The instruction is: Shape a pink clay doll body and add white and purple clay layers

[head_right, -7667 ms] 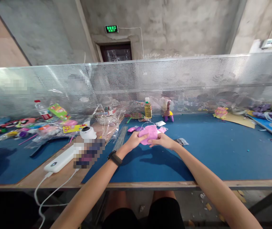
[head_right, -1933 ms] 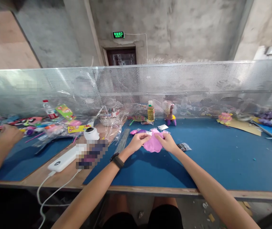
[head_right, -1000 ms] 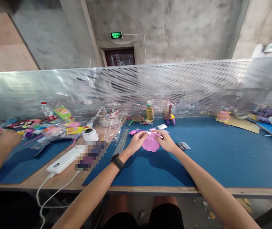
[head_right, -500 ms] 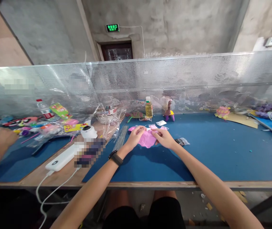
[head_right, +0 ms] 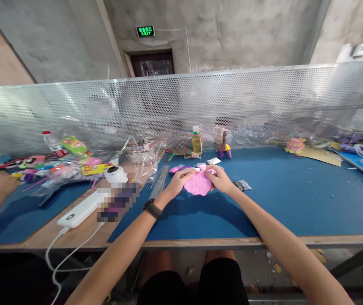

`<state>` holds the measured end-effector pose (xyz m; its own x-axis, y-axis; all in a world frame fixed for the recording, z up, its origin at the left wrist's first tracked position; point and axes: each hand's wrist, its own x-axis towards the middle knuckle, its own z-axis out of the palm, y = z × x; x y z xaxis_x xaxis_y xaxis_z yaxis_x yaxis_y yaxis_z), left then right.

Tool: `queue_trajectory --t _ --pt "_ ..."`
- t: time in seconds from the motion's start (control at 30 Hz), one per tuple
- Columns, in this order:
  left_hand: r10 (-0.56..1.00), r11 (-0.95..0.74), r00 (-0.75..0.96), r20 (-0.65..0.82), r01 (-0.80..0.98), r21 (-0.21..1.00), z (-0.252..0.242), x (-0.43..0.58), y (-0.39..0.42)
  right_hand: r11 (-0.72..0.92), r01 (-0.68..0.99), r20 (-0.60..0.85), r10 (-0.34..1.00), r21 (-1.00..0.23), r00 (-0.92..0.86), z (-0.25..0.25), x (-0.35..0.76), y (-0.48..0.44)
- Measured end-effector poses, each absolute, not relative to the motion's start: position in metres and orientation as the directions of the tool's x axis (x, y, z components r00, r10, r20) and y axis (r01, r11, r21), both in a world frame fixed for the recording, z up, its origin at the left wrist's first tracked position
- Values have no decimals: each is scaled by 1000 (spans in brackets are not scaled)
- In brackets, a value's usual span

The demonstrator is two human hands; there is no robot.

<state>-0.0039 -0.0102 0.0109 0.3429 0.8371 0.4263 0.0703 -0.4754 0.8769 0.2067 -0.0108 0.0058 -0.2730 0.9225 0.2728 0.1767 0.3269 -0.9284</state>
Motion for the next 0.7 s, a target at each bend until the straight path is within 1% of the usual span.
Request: queue_trajectory --t 0.13,0.33,0.4,0.57,0.63,0.7 --pt "830 -482 354 431 65 874 8 -2 -9 295 176 234 925 -939 -299 3 206 -8" --pt "857 -478 252 450 63 876 10 -3 -8 188 177 100 905 -966 -414 8 204 -13" --pt "862 -470 243 445 52 881 11 -3 -9 154 181 61 898 -971 -435 9 204 -15" --pt "894 -375 266 361 3 927 10 -1 -11 157 243 52 920 -957 -388 6 206 -13" --pt "899 -369 254 358 -2 929 10 -1 -11 158 254 49 920 -954 -388 4 207 -11" --pt "893 -395 233 384 -2 919 11 -1 -11 161 249 50 914 -955 -402 3 207 -11"
